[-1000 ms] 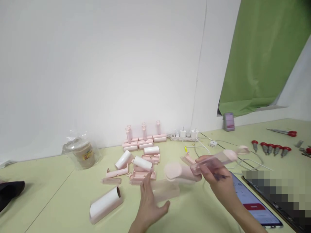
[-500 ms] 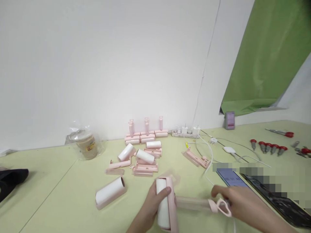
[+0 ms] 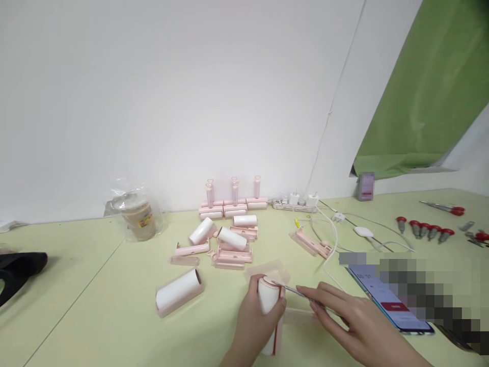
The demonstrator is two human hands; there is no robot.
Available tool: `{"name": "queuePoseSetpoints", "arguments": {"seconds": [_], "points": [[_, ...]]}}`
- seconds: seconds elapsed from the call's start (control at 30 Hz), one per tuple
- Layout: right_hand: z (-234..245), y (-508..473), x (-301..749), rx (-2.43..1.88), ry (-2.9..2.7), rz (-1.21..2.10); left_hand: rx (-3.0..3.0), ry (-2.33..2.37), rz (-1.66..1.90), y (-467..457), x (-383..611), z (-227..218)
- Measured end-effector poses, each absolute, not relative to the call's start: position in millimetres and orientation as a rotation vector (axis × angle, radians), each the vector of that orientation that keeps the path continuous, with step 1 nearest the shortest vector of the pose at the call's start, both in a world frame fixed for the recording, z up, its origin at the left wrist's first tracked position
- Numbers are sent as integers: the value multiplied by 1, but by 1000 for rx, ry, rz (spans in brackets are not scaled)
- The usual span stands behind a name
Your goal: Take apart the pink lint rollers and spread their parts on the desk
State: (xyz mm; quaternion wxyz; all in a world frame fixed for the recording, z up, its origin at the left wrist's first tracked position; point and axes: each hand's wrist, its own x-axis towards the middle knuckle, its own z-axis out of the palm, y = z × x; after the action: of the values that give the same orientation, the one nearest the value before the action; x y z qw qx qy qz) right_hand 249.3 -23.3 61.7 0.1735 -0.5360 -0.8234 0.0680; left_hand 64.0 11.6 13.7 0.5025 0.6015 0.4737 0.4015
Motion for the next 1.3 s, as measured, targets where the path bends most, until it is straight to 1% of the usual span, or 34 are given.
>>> {"name": "queuePoseSetpoints", "arguments": {"seconds": [0.13,0.3,0.63,0.87,1.03,1.13,1.3], "points": [[65,-28,253,-1401,-2336,83,1460,1183,962,10,64,15],[64,-30,249,-1391,-2365,4,1521,1184,925,7,66,18],[19,-29,243,-1373,-2398,-204,1521,1345,893,5,76,16],[6,-31,280,-1557,-2079,-161,1647,1324,977,24,134,29],[-5,-10,311,-1752,-1804,-110,1865,1276,918,39,182,42],[4,-3,318,-1761,-1716,16,1900,1277,887,42,179,47],[34,-16,301,-1590,-1788,277,1902,1441,826,45,127,48]]}}
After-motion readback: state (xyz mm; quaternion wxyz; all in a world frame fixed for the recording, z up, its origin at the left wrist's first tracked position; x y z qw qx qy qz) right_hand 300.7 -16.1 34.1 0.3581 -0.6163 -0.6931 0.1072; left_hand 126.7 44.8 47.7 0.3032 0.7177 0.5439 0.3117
